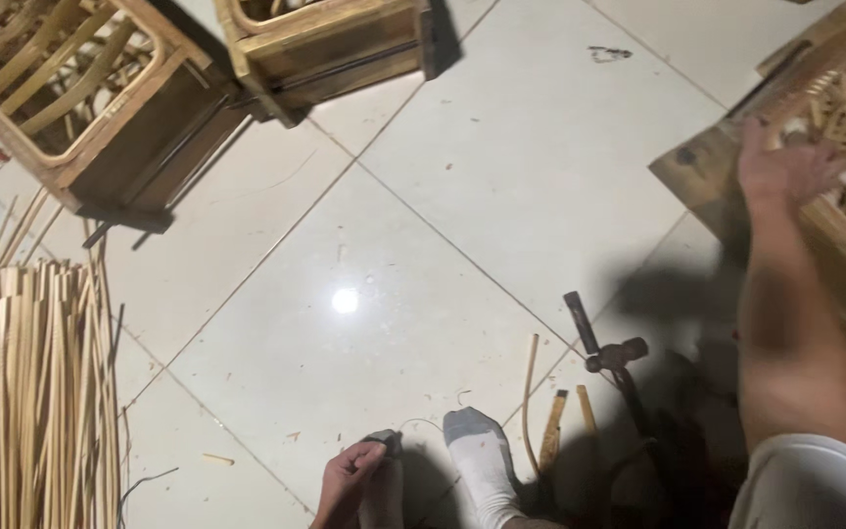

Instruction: The person assembles a rectangular woven basket frame by hand, inserting curved bamboo strips into the frame and securing them with a hammer. The person then applies glue to the joints of the frame.

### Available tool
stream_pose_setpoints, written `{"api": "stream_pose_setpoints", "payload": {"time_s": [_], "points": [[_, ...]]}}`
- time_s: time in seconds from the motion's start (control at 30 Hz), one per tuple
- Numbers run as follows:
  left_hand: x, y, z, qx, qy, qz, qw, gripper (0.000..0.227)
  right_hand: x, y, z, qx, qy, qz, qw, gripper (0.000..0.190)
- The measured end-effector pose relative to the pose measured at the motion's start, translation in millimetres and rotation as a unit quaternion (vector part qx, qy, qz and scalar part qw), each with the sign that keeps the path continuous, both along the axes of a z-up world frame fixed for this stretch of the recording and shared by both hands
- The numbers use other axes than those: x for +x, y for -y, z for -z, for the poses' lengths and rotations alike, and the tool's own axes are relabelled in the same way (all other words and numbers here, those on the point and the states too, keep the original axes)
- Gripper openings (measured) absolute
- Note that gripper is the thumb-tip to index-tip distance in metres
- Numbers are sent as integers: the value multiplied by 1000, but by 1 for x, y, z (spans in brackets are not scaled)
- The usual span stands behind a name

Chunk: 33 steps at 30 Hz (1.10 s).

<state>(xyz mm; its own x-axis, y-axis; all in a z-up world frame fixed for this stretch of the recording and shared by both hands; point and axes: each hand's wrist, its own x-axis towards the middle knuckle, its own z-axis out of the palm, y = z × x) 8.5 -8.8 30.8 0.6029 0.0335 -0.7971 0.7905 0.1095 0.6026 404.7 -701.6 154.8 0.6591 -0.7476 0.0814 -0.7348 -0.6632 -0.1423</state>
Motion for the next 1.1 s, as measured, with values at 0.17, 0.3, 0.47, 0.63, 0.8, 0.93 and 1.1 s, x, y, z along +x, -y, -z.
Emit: {"api": "stream_pose_setpoints", "payload": {"time_s": [0.17,0.3,0.47,0.63,0.8,0.93,1.1], "points": [[-6,-2,6,-12,-2,22,1000,24,-2,-11,6,120,33,23,992,80],[-13,0,30,9,25,36,999,20,-6,-17,13,92,124,23,988,88],[-8,0,50,26,98,86,991,20,-57,-71,50,23,233,-49,971,57],[8,5,30,4,-1,67,998,24,-103,-195,33,-29,223,-134,965,49],[43,8,-21,44,71,113,990,34,-149,-311,-1,32,269,-264,926,48],[93,5,-82,197,178,88,960,37,-197,-374,-17,119,248,-376,885,41],[190,-3,-171,395,591,276,647,68,-255,-414,-18,171,238,-508,810,41]]}}
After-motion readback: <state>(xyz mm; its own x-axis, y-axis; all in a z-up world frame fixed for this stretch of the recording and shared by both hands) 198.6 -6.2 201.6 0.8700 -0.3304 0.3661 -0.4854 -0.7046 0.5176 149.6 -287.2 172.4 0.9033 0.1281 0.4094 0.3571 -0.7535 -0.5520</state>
